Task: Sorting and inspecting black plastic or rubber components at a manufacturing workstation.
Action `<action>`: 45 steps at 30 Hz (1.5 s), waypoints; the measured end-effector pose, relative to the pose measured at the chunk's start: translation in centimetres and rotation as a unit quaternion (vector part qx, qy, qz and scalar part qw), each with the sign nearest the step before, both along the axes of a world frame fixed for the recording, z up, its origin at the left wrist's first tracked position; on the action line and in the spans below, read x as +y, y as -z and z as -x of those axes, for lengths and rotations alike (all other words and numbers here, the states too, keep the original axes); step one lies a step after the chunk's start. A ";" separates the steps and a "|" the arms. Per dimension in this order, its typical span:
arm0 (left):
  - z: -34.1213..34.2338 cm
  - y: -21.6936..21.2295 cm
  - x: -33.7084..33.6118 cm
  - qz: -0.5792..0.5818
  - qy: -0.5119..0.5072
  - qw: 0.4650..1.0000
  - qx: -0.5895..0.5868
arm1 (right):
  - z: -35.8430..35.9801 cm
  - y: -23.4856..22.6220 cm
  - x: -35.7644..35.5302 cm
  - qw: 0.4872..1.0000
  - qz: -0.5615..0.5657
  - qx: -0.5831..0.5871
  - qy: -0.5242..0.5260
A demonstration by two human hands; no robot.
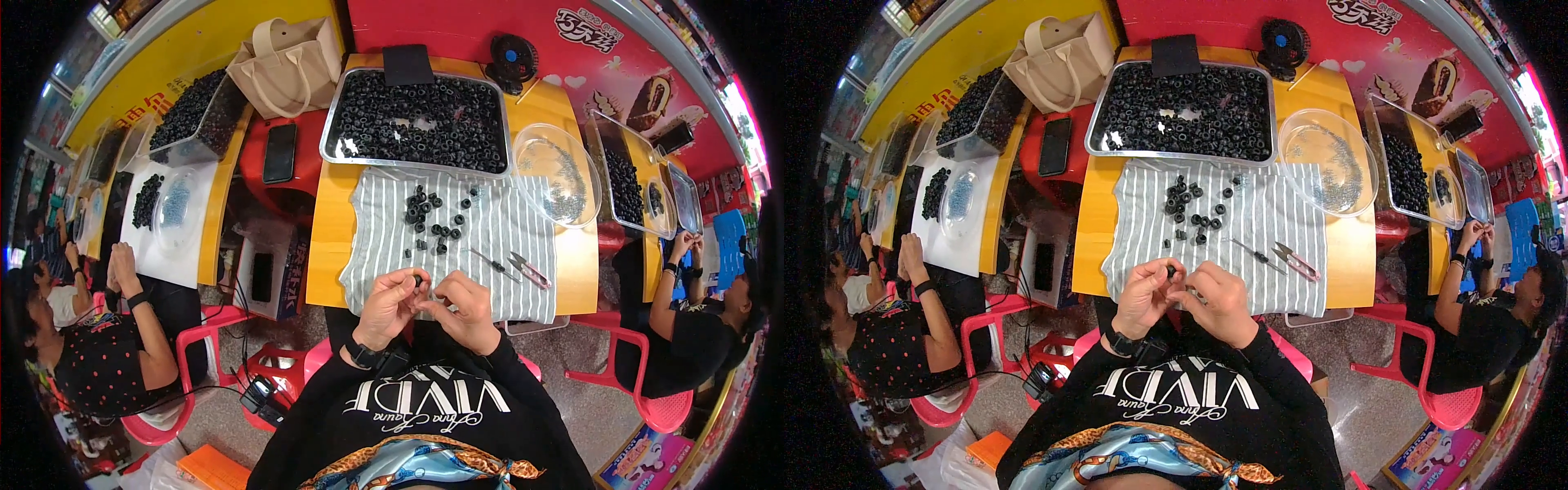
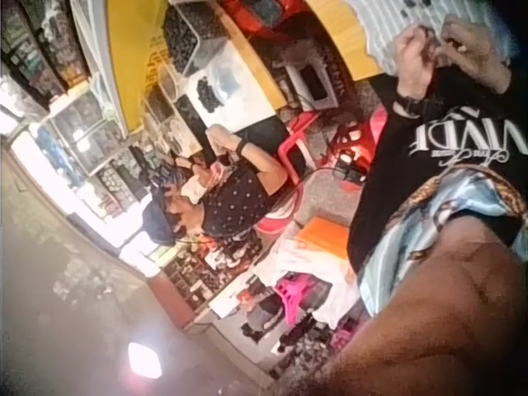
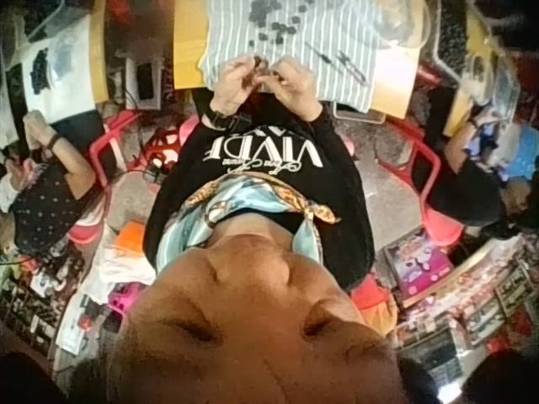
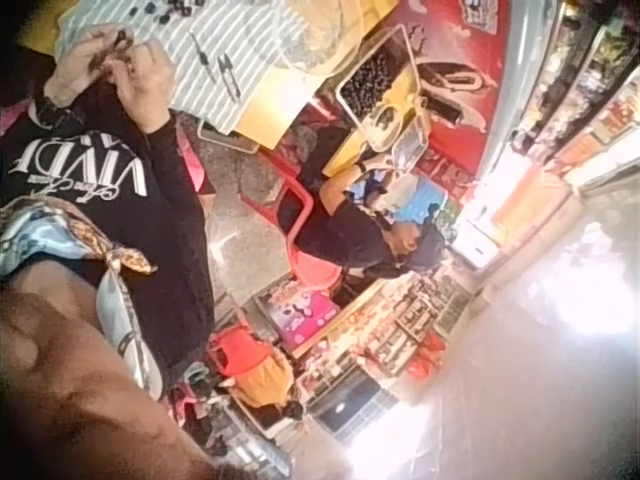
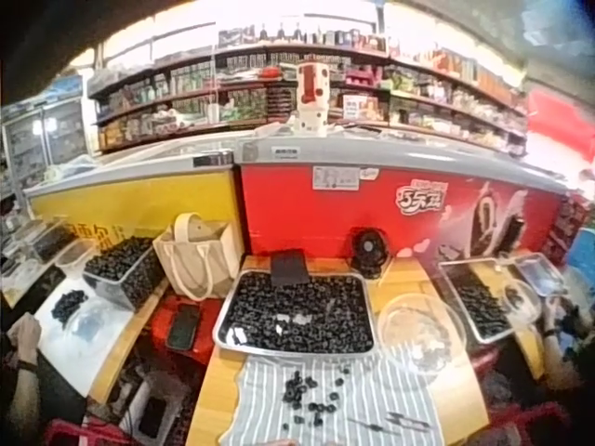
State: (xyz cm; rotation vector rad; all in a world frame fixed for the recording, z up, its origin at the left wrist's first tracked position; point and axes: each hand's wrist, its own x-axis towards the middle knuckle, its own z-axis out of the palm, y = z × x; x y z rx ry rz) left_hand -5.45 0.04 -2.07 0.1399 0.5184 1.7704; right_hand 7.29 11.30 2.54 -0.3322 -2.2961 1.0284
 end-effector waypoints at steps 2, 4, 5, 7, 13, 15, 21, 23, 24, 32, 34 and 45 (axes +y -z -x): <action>-0.1 0.2 0.0 0.015 0.021 1.000 -0.005 | 0.2 -0.7 -0.3 0.997 0.077 0.021 0.020; -0.2 0.1 -0.1 0.001 0.021 1.000 -0.012 | 0.1 -1.6 -0.1 0.996 0.082 0.009 0.022; -0.3 0.0 -0.1 -0.012 0.020 1.000 -0.019 | 0.0 -1.9 0.0 0.996 0.089 -0.003 0.024; -0.6 -0.6 0.1 -0.033 0.011 0.999 -0.019 | -0.1 -2.0 0.0 0.994 0.107 -0.008 0.017; -0.6 -1.0 0.1 -0.052 0.031 0.998 -0.009 | -0.4 -0.9 0.2 0.991 0.136 -0.017 -0.006; -0.7 -1.0 0.1 -0.032 0.031 0.999 0.003 | -0.4 -0.6 0.2 0.988 0.153 -0.023 -0.009; -0.8 -1.0 0.2 -0.019 0.056 0.998 0.037 | -0.5 -0.1 0.2 0.974 0.225 -0.025 -0.025; -0.5 -0.9 0.0 0.003 0.040 0.993 0.109 | -0.4 -0.3 0.2 0.977 0.209 0.025 0.010; -0.5 -0.9 -0.2 0.002 0.039 0.993 0.108 | -0.6 -0.4 0.5 0.978 0.209 0.024 0.009; -2.0 -4.2 1.6 0.016 -0.198 0.678 0.708 | -0.6 2.2 0.7 0.991 -0.069 -0.109 0.019; -3.0 -5.0 2.2 -0.040 -0.193 0.626 0.755 | -0.8 2.7 0.6 0.997 -0.037 -0.056 -0.043; -3.8 -1.0 4.0 -0.127 -0.204 0.668 0.704 | 0.7 3.0 0.8 0.978 0.012 -0.190 -0.081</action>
